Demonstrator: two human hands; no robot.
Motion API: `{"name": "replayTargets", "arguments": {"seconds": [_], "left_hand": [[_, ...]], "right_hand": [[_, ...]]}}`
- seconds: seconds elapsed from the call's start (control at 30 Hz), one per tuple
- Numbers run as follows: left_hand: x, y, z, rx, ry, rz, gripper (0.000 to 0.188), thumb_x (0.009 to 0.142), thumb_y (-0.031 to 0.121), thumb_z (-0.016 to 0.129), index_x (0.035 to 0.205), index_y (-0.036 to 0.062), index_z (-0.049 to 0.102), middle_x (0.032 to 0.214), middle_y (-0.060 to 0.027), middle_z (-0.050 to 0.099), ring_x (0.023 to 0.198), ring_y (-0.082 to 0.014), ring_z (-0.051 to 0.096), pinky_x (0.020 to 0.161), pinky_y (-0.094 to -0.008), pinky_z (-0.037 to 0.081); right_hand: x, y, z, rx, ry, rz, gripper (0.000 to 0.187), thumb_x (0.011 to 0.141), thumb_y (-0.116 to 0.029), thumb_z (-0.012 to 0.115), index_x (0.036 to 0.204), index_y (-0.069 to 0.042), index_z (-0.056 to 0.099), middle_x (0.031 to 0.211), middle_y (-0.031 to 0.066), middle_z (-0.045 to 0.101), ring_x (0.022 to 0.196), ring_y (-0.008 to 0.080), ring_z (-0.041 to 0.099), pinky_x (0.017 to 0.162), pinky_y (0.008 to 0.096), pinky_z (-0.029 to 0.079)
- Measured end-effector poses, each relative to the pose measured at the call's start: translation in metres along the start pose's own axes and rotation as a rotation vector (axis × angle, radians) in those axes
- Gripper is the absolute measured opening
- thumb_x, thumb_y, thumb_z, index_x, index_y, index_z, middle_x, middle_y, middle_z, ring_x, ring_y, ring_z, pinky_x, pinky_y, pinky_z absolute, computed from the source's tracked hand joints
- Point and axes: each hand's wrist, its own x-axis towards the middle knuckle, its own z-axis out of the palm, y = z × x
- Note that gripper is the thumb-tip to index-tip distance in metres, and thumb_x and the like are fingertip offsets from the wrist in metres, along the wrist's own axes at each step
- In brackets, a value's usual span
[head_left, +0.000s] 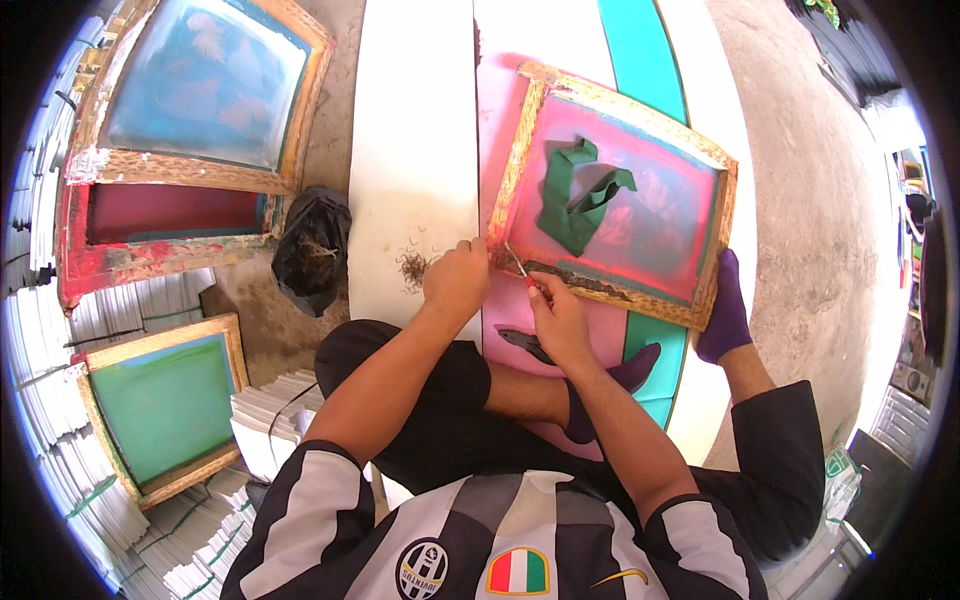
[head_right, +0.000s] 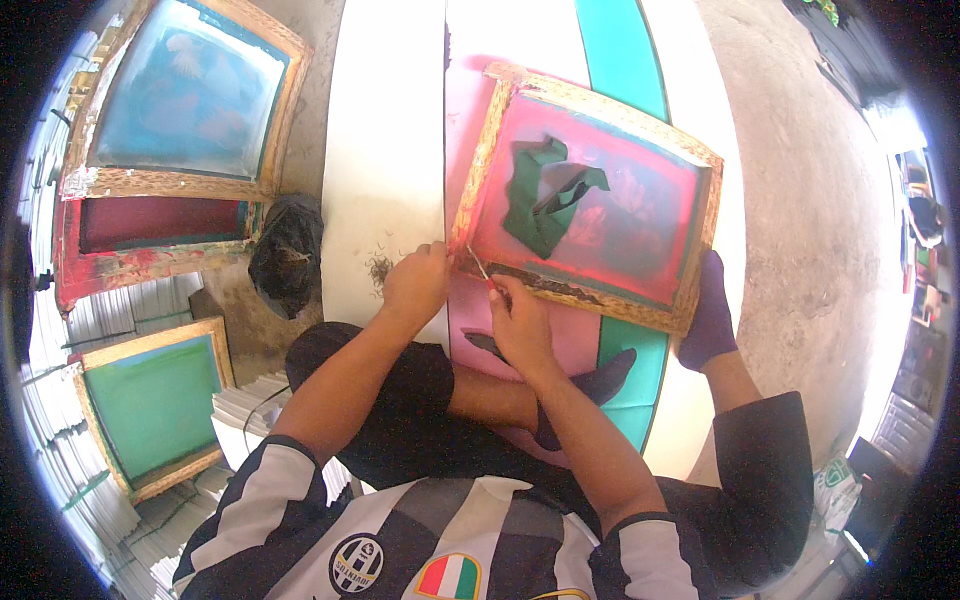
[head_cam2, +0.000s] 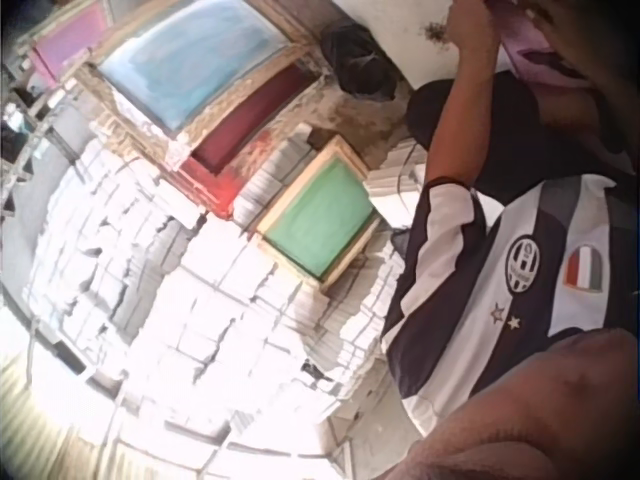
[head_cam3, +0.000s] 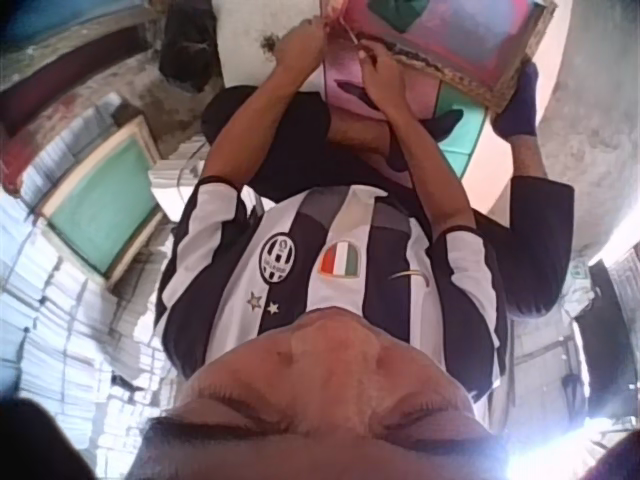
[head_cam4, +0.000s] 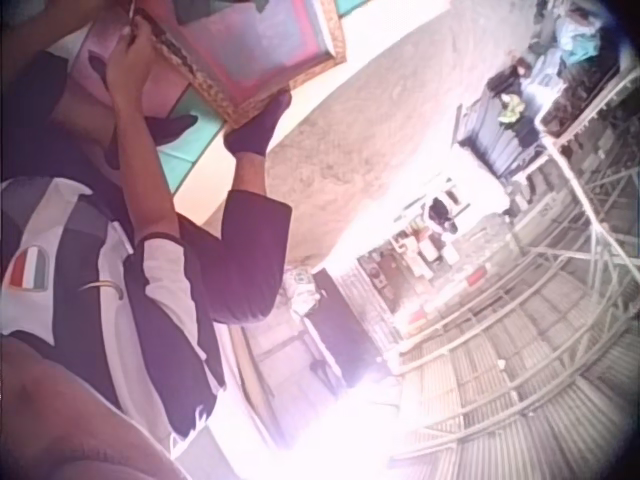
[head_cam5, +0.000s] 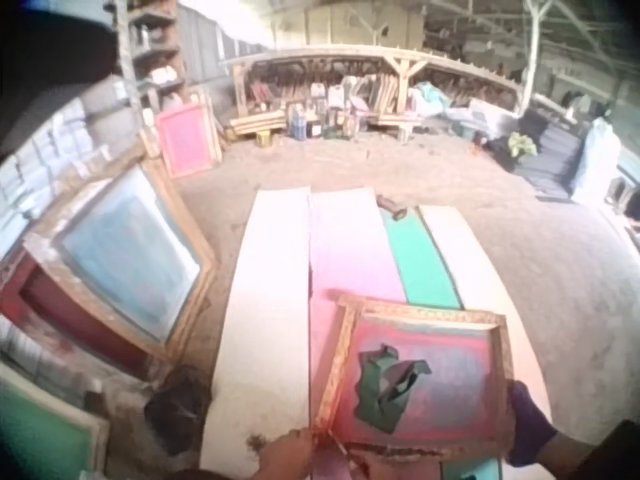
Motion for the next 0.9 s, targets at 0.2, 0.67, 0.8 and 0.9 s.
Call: {"name": "replayTargets", "arguments": {"seconds": [0.2, 0.67, 0.8, 0.9], "left_hand": [[-0.005, 0.005, 0.005, 0.218, 0.149, 0.106, 0.011, 0.090, 0.012, 0.061, 0.097, 0.0048, 0.058, 0.090, -0.0138, 0.068, 0.078, -0.0301, 0.075, 0.062, -0.0410, 0.062], [0.000, 0.010, 0.014, 0.263, 0.150, 0.104, 0.015, 0.091, 0.009, 0.057, 0.103, 0.0017, 0.053, 0.096, -0.0196, 0.066, 0.089, -0.0354, 0.072, 0.071, -0.0447, 0.061], [0.002, -0.002, 0.018, 0.044, 0.140, 0.062, 0.014, 0.093, 0.010, 0.054, 0.102, 0.0002, 0.051, 0.098, -0.0232, 0.064, 0.092, -0.0411, 0.069, 0.078, -0.0498, 0.058], [0.004, -0.009, 0.021, -0.172, 0.117, 0.020, 0.014, 0.096, 0.011, 0.052, 0.102, -0.0020, 0.050, 0.099, -0.0279, 0.063, 0.093, -0.0475, 0.065, 0.082, -0.0541, 0.055]], "right_hand": [[-0.006, 0.008, -0.005, 0.002, 0.034, -0.013, 0.029, 0.101, -0.018, 0.060, 0.127, -0.004, 0.064, 0.101, 0.0150, 0.071, 0.093, 0.0255, 0.067, 0.084, 0.0375, 0.052], [-0.015, 0.003, -0.013, 0.008, 0.020, -0.042, 0.029, 0.100, -0.022, 0.060, 0.124, -0.008, 0.066, 0.109, 0.0207, 0.073, 0.102, 0.0379, 0.071, 0.087, 0.0467, 0.054], [-0.017, -0.001, -0.016, -0.032, -0.034, 0.030, 0.030, 0.099, -0.023, 0.061, 0.125, -0.009, 0.065, 0.111, 0.0198, 0.073, 0.104, 0.0375, 0.071, 0.088, 0.0459, 0.054], [-0.016, 0.010, -0.012, -0.010, -0.036, 0.030, 0.030, 0.100, -0.024, 0.061, 0.126, -0.009, 0.065, 0.111, 0.0197, 0.073, 0.104, 0.0371, 0.071, 0.089, 0.0457, 0.054]]}}
